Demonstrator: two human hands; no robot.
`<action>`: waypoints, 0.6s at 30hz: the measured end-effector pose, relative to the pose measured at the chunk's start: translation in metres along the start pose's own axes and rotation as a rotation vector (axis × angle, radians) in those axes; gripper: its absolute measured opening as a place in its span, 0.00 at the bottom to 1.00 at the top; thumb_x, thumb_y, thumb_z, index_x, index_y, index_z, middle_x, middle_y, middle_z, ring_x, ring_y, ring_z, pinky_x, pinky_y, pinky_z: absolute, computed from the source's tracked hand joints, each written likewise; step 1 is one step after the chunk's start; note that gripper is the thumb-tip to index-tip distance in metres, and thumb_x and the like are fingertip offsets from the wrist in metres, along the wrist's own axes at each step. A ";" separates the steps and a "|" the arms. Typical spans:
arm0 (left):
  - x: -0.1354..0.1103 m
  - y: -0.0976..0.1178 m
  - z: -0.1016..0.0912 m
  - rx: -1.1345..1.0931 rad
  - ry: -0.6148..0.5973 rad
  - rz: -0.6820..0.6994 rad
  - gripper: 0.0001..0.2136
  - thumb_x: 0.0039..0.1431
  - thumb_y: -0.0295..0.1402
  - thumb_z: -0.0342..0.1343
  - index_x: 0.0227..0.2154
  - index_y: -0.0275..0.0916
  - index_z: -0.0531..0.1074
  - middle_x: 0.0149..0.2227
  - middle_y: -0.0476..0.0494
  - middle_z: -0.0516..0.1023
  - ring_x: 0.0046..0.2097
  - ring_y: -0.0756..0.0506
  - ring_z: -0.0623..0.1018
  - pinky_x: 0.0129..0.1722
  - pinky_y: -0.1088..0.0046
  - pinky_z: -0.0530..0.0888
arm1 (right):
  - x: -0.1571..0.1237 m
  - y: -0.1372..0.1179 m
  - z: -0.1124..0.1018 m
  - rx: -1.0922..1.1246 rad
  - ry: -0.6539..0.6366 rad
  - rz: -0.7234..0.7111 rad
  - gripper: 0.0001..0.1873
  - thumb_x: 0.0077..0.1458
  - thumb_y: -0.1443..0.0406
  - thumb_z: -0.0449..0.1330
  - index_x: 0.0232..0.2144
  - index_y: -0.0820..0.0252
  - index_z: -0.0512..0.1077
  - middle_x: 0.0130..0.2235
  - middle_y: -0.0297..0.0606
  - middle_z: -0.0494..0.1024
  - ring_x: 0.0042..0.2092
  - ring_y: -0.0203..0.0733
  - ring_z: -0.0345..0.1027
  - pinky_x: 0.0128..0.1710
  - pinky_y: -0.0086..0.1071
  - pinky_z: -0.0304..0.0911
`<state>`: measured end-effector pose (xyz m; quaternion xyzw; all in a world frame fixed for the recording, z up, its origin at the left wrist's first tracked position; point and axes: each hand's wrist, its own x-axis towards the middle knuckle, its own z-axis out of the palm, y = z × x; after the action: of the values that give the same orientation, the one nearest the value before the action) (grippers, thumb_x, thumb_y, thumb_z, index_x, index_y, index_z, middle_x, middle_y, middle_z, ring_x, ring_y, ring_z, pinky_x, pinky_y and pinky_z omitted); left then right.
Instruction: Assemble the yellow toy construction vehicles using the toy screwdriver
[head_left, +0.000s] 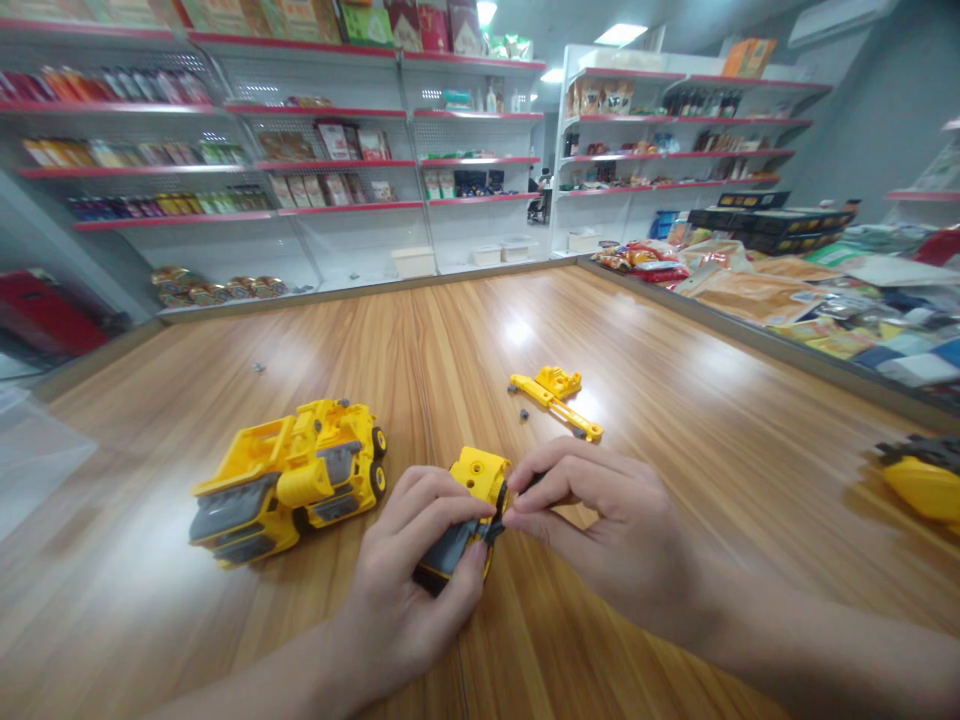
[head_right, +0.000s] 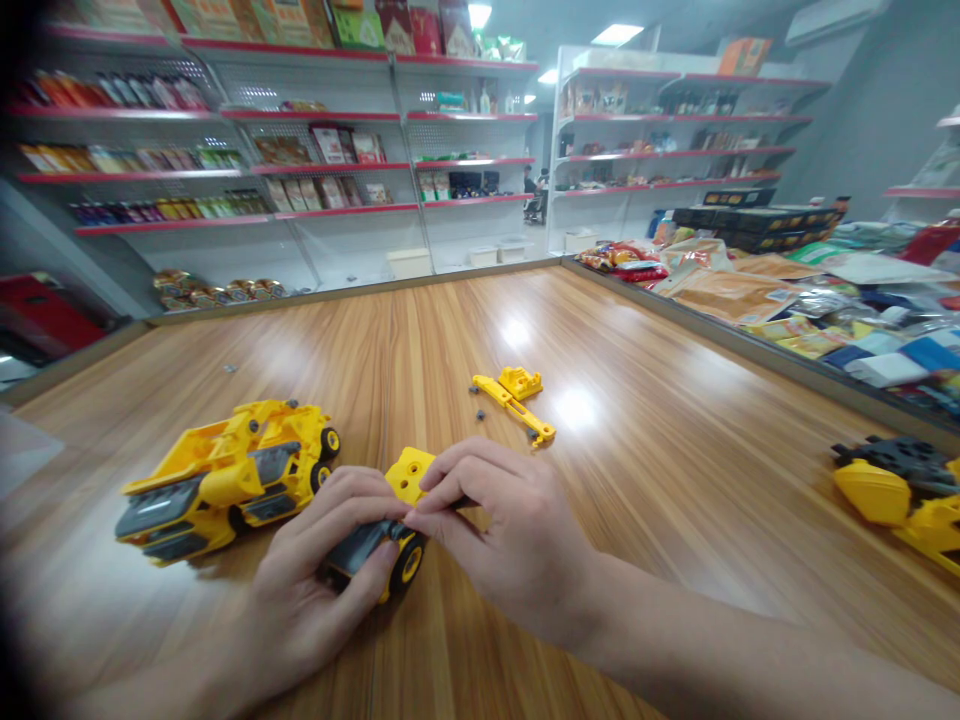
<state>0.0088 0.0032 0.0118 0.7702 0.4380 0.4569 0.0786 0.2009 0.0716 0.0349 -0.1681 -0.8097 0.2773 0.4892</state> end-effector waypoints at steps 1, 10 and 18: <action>0.000 0.000 0.000 0.000 -0.002 0.007 0.14 0.53 0.16 0.56 0.41 0.34 0.74 0.37 0.40 0.73 0.42 0.43 0.71 0.41 0.63 0.72 | 0.000 0.000 0.000 -0.002 0.006 0.004 0.04 0.53 0.73 0.66 0.28 0.65 0.75 0.33 0.39 0.78 0.36 0.34 0.74 0.38 0.28 0.71; -0.002 -0.002 0.002 0.014 0.041 0.038 0.13 0.53 0.16 0.58 0.39 0.37 0.74 0.35 0.43 0.73 0.40 0.44 0.71 0.40 0.64 0.72 | -0.005 0.001 0.005 -0.060 0.038 -0.068 0.05 0.55 0.73 0.65 0.28 0.66 0.73 0.34 0.40 0.77 0.37 0.34 0.73 0.39 0.26 0.69; -0.003 -0.003 0.001 0.055 0.048 0.003 0.11 0.53 0.18 0.58 0.38 0.36 0.76 0.35 0.42 0.73 0.39 0.44 0.72 0.40 0.63 0.72 | -0.004 0.007 0.002 -0.249 -0.245 -0.086 0.04 0.61 0.68 0.59 0.35 0.65 0.73 0.33 0.39 0.75 0.35 0.39 0.68 0.36 0.33 0.64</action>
<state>0.0072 0.0033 0.0076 0.7615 0.4510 0.4632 0.0464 0.2012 0.0743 0.0265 -0.1573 -0.8978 0.1720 0.3736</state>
